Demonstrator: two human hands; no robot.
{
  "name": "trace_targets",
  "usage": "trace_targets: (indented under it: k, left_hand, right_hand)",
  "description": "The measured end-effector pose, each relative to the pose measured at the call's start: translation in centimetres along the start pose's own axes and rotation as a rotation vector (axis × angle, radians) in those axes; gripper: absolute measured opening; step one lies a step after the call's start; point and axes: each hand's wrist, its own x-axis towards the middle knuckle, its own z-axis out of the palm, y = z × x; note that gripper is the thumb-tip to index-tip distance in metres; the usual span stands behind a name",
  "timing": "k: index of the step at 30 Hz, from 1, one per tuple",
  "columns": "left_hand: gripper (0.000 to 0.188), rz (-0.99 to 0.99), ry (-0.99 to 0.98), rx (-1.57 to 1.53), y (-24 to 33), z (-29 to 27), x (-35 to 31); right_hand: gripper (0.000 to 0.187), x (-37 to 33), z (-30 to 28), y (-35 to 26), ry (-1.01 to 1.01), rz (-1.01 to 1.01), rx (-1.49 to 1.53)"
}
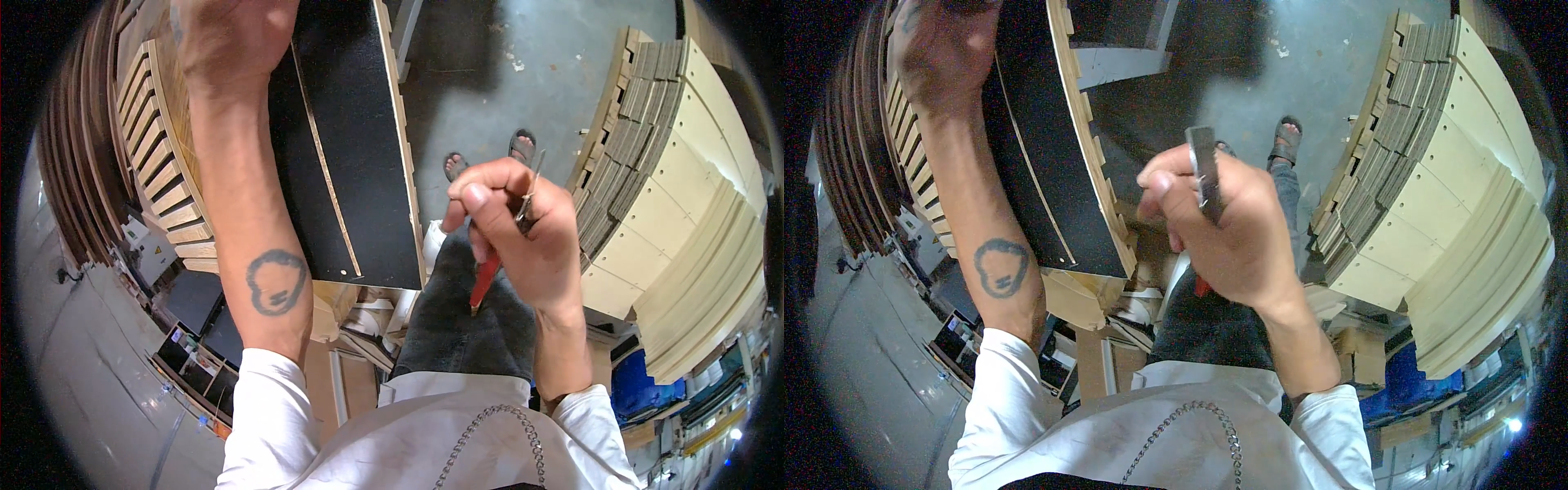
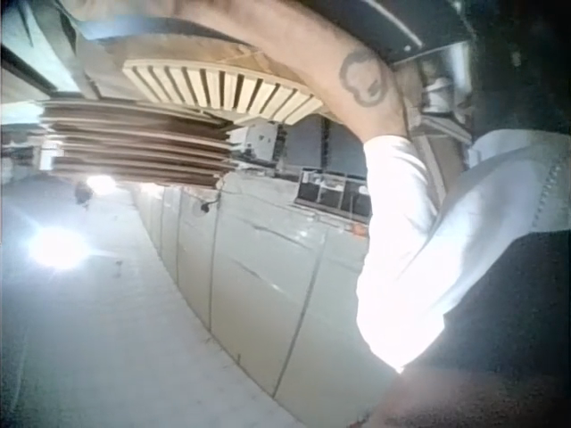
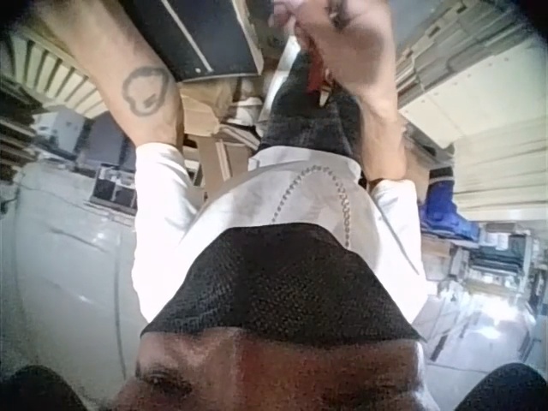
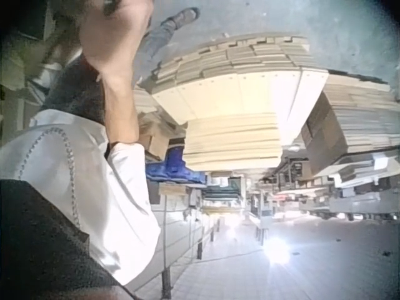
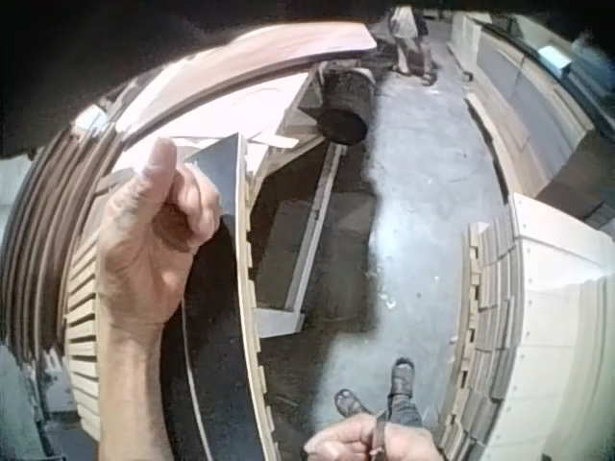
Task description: The person scrapers residue from the edge and face of a black wooden panel and a light-colored wooden frame component using a handheld blade.
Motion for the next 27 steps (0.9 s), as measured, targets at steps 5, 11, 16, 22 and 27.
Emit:
trace_targets:
  k: [5,11,16,22,27]
  left_hand:
    - [0.033,-0.036,-0.046,-0.127,-0.8,-1.2,0.0]
    - [0.037,-0.068,-0.011,-0.224,-0.8,-1.5,-0.2]
    - [0.035,0.081,0.108,0.065,-3.3,-1.2,-0.2]
    - [0.080,-0.054,-0.120,1.180,-0.4,-1.3,-0.3]
    - [0.106,-0.166,-0.233,1.155,-0.8,-2.6,-0.8]
  right_hand:
    - [0.021,-0.1,1.6,0.3,-0.039,-0.194,-0.208]
    - [0.013,1.5,1.4,0.8,0.063,0.085,-0.013]
    - [0.019,1.8,-2.5,3.5,-0.018,0.318,0.566]
    - [0.027,-3.8,-6.6,10.8,0.132,0.771,0.674]
    - [0.025,-7.5,-7.5,13.4,0.102,0.823,0.555]
